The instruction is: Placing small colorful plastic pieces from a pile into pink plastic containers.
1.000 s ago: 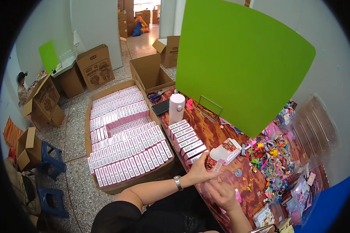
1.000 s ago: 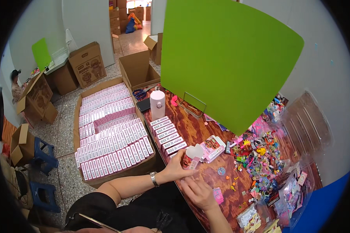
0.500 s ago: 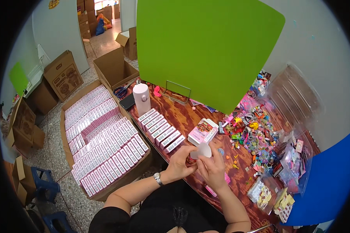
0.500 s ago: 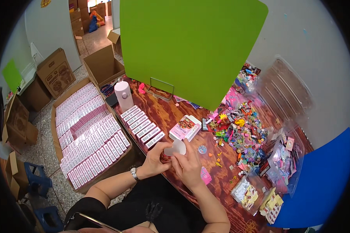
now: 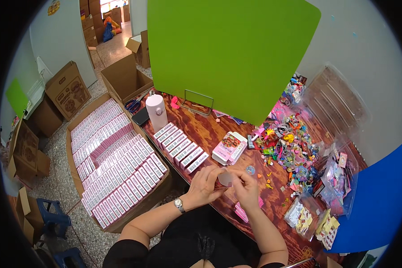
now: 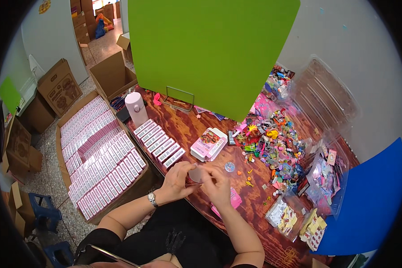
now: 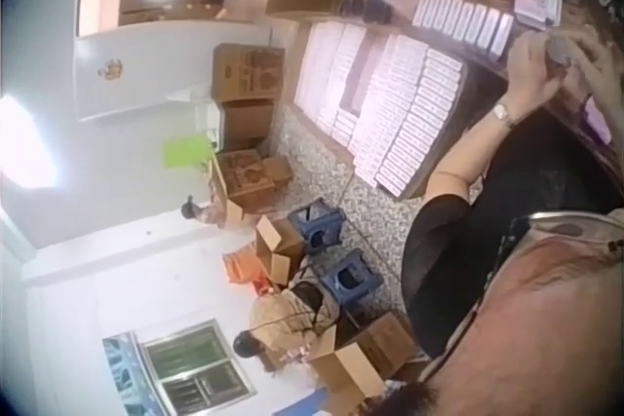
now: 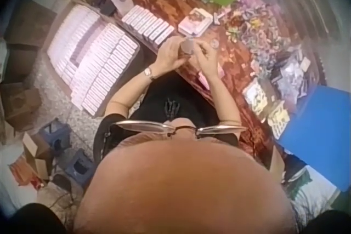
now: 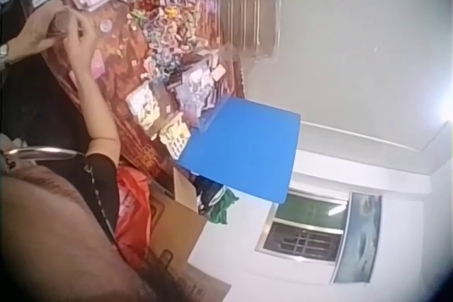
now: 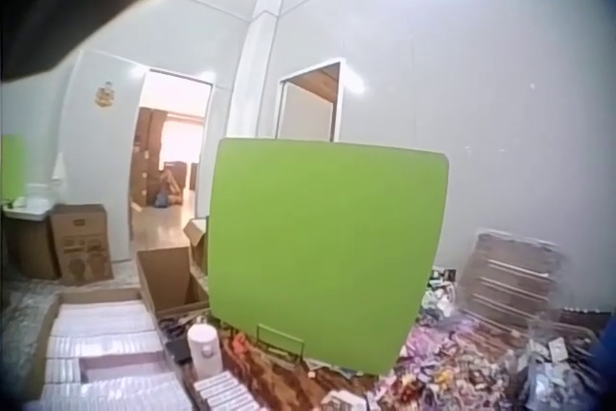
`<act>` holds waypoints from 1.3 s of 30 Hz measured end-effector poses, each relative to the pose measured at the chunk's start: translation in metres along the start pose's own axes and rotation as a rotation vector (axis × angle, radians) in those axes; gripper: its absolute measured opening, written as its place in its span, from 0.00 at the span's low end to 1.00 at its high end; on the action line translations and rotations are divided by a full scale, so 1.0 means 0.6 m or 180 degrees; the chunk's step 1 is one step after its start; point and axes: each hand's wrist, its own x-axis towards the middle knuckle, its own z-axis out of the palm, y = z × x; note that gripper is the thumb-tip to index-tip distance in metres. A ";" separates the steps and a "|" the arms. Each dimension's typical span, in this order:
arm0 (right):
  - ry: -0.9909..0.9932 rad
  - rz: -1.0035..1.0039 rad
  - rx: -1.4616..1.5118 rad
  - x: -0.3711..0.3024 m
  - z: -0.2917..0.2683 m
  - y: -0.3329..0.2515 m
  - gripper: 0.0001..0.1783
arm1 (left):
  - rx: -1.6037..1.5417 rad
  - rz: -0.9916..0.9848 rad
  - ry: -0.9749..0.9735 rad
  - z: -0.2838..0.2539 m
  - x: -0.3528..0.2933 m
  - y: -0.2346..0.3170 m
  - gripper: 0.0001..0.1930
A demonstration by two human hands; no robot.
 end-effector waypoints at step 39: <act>0.0150 -0.0847 -0.1233 -0.050 0.023 -0.013 0.21 | 0.0648 -0.0047 -0.0255 0.014 -0.018 0.007 0.60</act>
